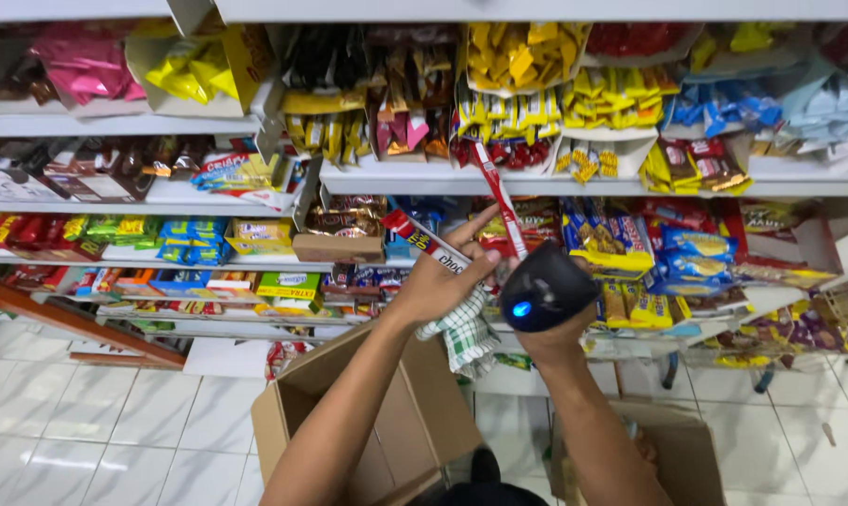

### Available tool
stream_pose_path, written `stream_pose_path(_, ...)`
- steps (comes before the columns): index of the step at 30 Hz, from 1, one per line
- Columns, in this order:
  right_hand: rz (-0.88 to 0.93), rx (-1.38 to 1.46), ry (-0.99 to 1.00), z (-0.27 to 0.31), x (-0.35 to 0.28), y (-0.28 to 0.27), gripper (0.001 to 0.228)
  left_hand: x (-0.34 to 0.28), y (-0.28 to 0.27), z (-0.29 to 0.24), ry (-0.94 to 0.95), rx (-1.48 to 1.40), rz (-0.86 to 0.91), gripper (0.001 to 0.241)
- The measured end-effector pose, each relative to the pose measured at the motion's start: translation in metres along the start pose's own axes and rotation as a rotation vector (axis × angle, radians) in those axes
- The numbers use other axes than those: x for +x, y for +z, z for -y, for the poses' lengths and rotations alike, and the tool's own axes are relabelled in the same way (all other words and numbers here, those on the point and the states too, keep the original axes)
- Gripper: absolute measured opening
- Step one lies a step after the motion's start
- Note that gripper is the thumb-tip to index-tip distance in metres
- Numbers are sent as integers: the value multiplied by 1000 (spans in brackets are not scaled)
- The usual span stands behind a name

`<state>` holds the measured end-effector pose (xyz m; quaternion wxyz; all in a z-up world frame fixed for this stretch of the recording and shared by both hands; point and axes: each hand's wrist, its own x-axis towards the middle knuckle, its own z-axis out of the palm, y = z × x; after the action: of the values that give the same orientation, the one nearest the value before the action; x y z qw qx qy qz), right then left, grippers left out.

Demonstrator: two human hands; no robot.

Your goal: The person scans snacks using a handheld barcode scanner and places them into a cardboard box.

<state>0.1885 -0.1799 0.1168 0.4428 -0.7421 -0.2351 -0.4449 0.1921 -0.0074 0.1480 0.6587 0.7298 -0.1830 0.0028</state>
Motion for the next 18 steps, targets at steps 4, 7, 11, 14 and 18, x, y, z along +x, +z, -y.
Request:
stream_pose_path(4,43,93,-214,1,21,13,35,8,-15,3,-46,-98,-24,60)
stream_pose_path(7,91,112,-315,-6,41,23,36,8,-30,6,-95,-185,-67,57)
stream_pose_path(11,188,-40,-365,-24,57,41,37,7,-36,15,-229,-288,-172,56)
stream_pose_path(14,104,-31,-385,-35,53,54,35,3,-38,24,-190,-264,-171,54)
stream_pose_path(18,-14,64,-521,-46,50,68,33,0,-42,31,-129,-235,-154,55)
